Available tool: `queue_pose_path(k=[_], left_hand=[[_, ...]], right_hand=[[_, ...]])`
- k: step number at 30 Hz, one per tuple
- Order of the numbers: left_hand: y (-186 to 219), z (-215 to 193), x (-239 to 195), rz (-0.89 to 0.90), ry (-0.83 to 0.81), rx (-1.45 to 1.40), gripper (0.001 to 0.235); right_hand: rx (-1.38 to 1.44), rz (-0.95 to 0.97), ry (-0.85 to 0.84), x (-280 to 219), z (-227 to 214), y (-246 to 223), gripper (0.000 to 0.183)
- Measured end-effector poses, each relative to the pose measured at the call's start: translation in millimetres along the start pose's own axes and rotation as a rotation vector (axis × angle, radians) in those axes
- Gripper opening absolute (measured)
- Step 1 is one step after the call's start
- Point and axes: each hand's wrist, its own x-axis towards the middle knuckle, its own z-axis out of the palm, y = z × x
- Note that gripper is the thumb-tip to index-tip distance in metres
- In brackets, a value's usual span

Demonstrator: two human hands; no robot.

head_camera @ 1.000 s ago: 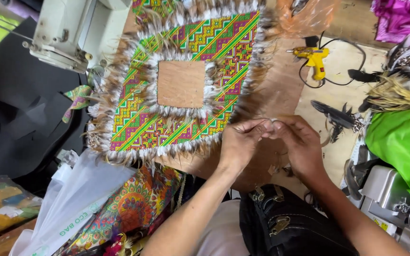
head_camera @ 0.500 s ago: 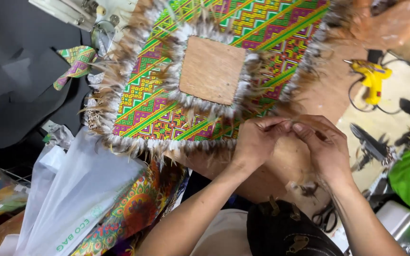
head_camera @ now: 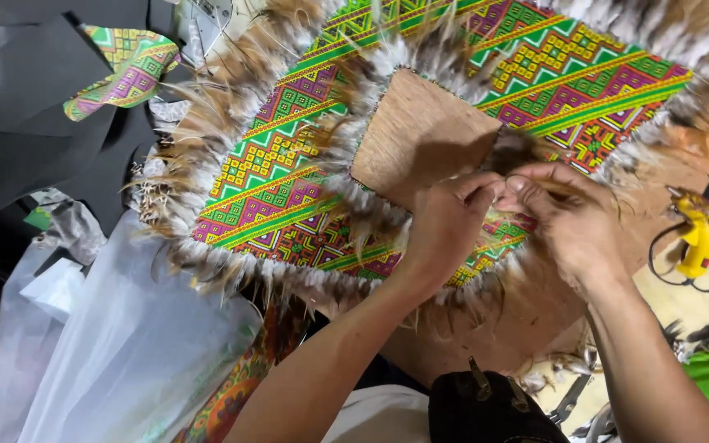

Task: Attaching feathers to the border of a patterned fabric piece using a hot glue gun and trimming with scissors.

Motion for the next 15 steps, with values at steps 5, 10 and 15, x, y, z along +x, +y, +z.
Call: queue_pose_path(k=[5,10,15], left_hand=[[-15.7,-1.3,36.8,-0.131,0.018,-0.008,0.032],[-29.0,-8.0,74.0,-0.265,0.031,-0.008,0.047],[-66.6,-2.6,80.9,-0.120,0.097,0.025,0.029]], right_hand=[[-0.310,-0.145,-0.075,61.6,0.4,-3.6,0.006],[-0.588,-0.254,-0.083,128.2,-6.6,-9.2,0.005],[-0.723,-0.186,-0.133,155.3,6.0,-20.8,0.006]])
